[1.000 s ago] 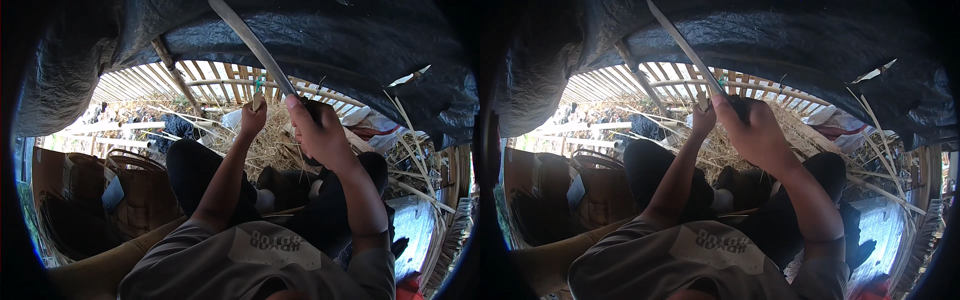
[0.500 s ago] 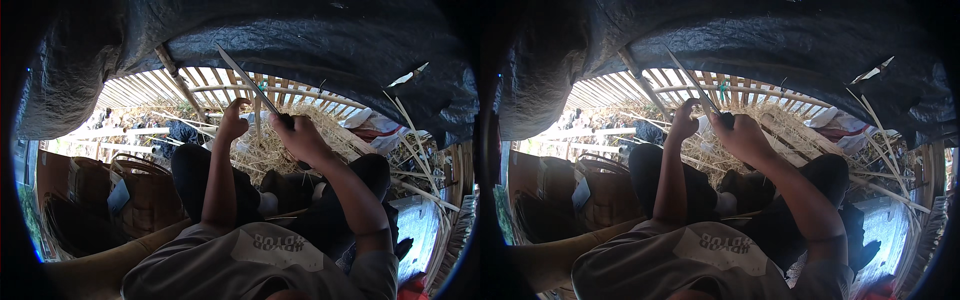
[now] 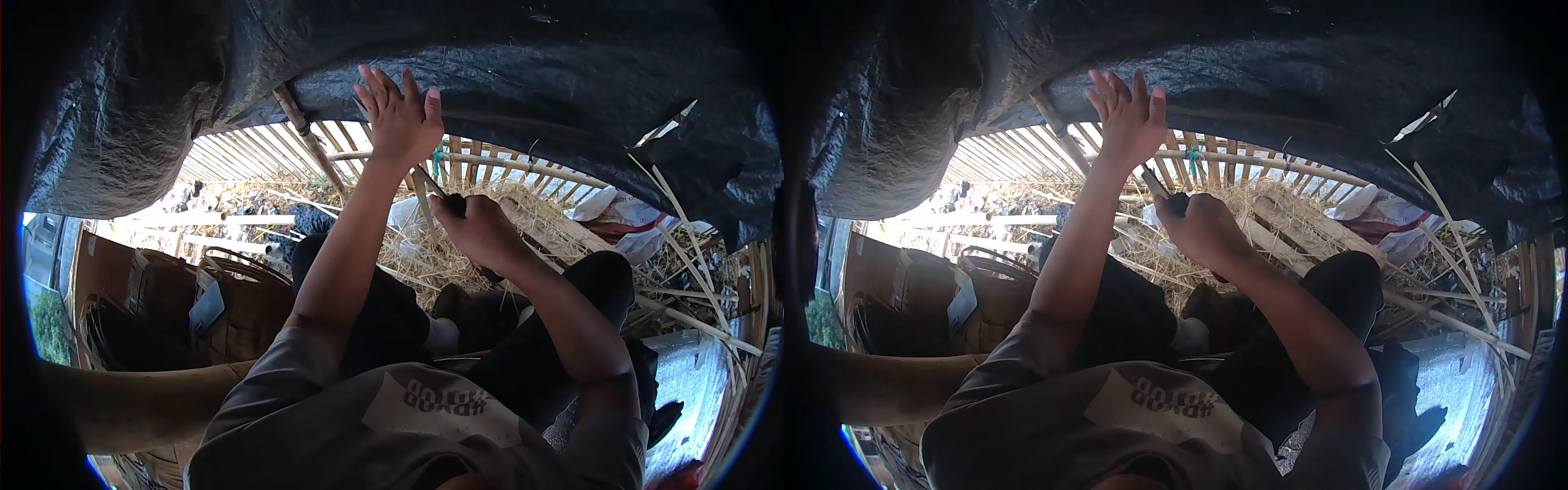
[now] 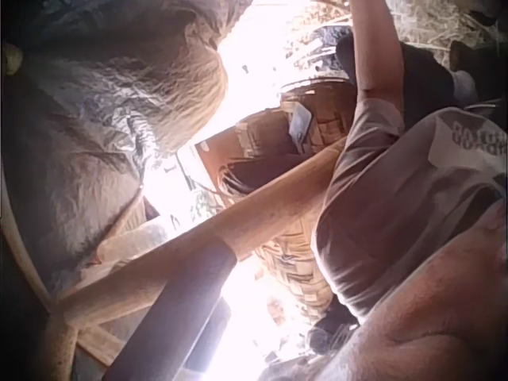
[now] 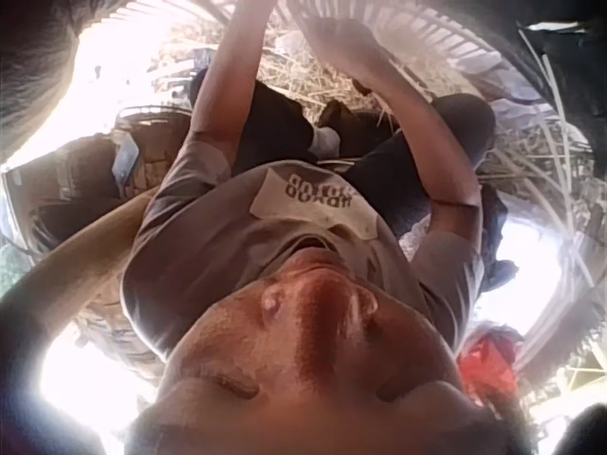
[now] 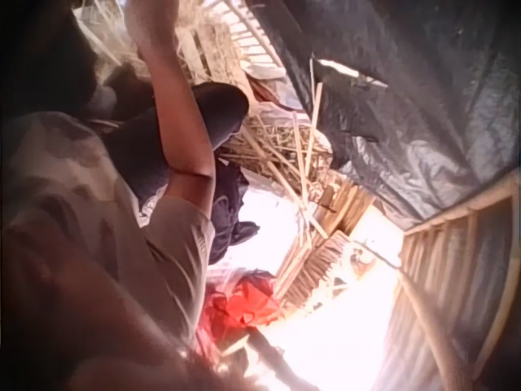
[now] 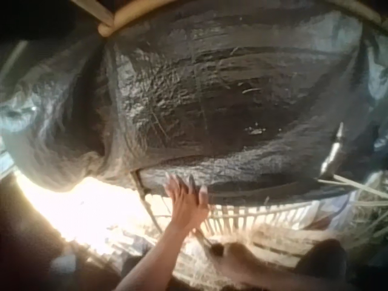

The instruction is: The person shaves a strip of wood with a machete and then ties thin strips together by hand.

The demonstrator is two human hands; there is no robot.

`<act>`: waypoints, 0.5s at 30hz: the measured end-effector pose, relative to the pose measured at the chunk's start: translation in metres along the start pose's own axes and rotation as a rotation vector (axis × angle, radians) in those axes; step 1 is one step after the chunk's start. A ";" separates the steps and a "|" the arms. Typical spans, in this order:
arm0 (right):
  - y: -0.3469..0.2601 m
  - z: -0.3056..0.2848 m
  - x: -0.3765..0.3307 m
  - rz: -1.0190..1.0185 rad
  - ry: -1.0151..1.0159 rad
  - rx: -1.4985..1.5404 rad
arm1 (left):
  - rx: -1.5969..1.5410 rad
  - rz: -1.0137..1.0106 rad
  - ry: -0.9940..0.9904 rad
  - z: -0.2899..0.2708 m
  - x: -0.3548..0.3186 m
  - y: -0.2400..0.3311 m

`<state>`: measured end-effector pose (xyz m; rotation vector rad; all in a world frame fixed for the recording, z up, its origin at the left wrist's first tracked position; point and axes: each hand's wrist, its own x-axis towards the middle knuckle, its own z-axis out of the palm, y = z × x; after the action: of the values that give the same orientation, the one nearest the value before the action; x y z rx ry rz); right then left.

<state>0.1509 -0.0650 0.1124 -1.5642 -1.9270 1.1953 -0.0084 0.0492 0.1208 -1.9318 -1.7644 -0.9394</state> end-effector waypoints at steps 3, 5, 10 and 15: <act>0.005 0.003 -0.008 -0.164 0.090 -0.103 | -0.084 0.101 0.192 -0.072 0.036 0.019; 0.014 0.002 -0.008 -0.290 0.134 -0.165 | -0.111 0.179 0.217 -0.083 0.041 0.025; 0.007 0.003 -0.002 -0.058 0.011 -0.047 | 0.390 0.107 -0.485 0.014 -0.012 0.010; 0.027 0.006 -0.001 -0.326 0.172 -0.141 | 0.010 0.209 0.139 -0.077 0.044 0.041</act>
<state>0.1631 -0.0674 0.0877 -1.3029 -2.0861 0.7806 0.0134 0.0242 0.2130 -1.9480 -1.4560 -0.9629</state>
